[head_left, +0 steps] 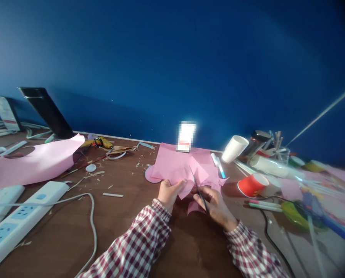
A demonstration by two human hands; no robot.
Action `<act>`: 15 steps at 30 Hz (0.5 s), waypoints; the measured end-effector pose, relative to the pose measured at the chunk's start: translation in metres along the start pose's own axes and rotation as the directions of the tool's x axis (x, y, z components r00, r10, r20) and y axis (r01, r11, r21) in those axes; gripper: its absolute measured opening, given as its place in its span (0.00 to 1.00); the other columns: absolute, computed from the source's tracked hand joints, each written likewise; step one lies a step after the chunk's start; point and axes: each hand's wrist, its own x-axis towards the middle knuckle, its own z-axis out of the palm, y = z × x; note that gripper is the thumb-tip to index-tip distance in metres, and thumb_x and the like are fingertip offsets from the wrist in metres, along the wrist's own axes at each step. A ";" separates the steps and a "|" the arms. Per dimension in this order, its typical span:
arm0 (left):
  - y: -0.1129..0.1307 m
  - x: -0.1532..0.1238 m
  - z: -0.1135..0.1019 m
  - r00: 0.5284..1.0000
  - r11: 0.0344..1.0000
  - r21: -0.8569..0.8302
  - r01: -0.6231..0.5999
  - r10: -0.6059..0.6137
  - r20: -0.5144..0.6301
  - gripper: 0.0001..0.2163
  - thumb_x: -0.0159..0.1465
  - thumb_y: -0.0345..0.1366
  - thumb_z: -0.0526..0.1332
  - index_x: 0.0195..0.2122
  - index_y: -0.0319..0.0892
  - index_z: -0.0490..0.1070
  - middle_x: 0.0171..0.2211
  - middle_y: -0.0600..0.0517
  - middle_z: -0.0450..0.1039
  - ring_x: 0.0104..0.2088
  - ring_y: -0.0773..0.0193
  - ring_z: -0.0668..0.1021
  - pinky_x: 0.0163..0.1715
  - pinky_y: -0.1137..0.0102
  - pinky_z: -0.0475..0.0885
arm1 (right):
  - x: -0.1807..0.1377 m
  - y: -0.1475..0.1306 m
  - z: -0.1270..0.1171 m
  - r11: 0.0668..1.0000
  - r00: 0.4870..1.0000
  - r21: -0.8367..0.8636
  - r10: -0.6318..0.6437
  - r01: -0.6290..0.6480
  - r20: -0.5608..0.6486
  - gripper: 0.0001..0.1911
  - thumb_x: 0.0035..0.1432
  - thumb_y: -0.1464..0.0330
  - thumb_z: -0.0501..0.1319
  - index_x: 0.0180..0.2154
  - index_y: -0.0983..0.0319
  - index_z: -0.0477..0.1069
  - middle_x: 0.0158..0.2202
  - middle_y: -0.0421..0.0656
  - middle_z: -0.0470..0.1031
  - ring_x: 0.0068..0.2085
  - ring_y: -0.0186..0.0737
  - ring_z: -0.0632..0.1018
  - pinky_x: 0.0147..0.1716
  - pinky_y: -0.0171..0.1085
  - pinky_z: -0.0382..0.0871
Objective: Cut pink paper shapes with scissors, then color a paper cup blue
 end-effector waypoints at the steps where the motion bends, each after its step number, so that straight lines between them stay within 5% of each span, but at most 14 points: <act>1: 0.000 0.000 0.000 1.000 1.000 0.004 -0.002 0.002 0.001 0.16 0.42 0.40 0.71 0.25 0.31 0.74 0.23 0.44 0.76 0.26 0.58 0.78 0.25 0.68 0.73 | 0.000 0.000 0.000 1.000 1.000 0.000 -0.003 0.003 0.000 0.17 0.54 0.58 0.62 0.40 0.64 0.74 0.34 0.46 0.77 0.36 0.44 0.77 0.35 0.37 0.72; 15: 0.004 0.000 0.000 1.000 1.000 -0.025 -0.002 0.003 0.022 0.17 0.42 0.39 0.72 0.27 0.31 0.75 0.26 0.42 0.77 0.28 0.57 0.79 0.28 0.66 0.74 | 0.000 -0.002 -0.001 1.000 1.000 0.000 -0.001 0.001 0.005 0.17 0.54 0.58 0.62 0.39 0.64 0.74 0.31 0.45 0.76 0.34 0.43 0.76 0.33 0.37 0.71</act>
